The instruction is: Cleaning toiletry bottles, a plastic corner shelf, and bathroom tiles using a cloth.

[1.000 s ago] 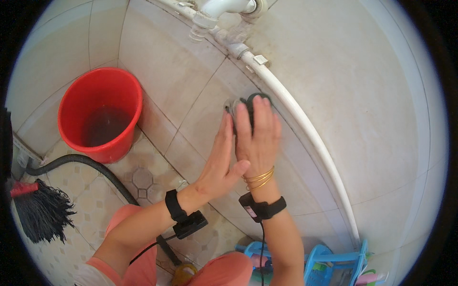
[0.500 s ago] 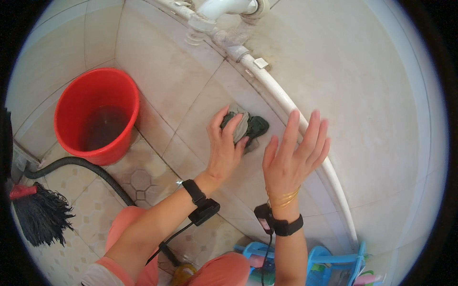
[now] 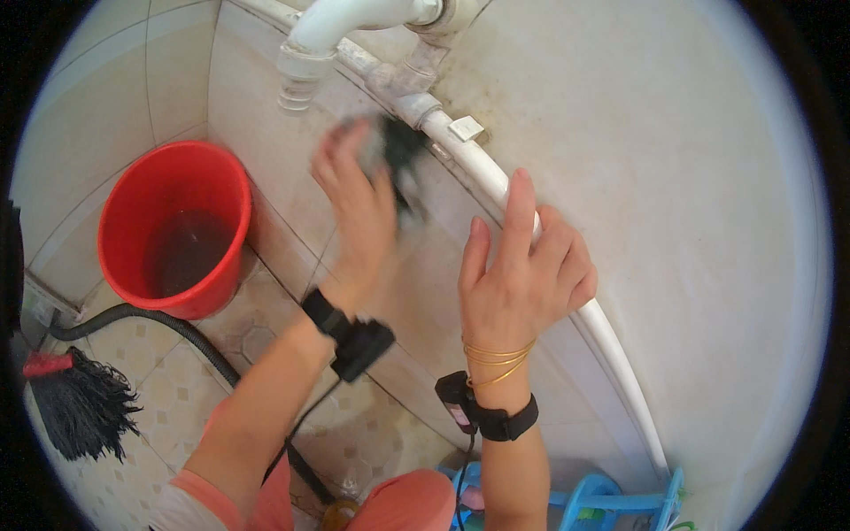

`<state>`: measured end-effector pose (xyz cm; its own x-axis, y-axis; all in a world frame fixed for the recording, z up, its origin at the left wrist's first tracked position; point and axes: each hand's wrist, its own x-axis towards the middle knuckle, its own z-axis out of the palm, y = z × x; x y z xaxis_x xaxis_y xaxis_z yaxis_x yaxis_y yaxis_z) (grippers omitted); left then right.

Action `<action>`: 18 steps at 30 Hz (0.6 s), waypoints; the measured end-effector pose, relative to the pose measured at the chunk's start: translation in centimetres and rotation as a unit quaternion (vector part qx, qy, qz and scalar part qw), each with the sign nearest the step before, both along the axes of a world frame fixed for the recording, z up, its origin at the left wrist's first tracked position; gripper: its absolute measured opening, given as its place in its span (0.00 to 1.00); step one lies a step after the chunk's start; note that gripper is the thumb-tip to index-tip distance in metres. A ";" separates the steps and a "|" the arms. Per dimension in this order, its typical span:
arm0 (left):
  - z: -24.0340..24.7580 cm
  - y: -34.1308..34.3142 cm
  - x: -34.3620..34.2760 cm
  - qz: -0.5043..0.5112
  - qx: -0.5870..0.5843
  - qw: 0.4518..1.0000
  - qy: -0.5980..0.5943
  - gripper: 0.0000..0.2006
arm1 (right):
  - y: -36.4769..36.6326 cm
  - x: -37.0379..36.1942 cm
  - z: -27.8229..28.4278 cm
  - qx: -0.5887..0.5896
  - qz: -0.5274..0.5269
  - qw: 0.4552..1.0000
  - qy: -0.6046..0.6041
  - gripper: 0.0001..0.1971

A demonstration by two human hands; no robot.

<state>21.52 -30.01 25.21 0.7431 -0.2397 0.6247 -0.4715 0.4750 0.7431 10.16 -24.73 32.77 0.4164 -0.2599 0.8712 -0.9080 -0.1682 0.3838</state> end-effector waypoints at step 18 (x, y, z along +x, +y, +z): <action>1.2 1.0 -0.2 0.018 0.017 0.999 -0.026 0.23 | 1.2 0.1 0.0 0.028 0.028 0.998 -0.041 0.25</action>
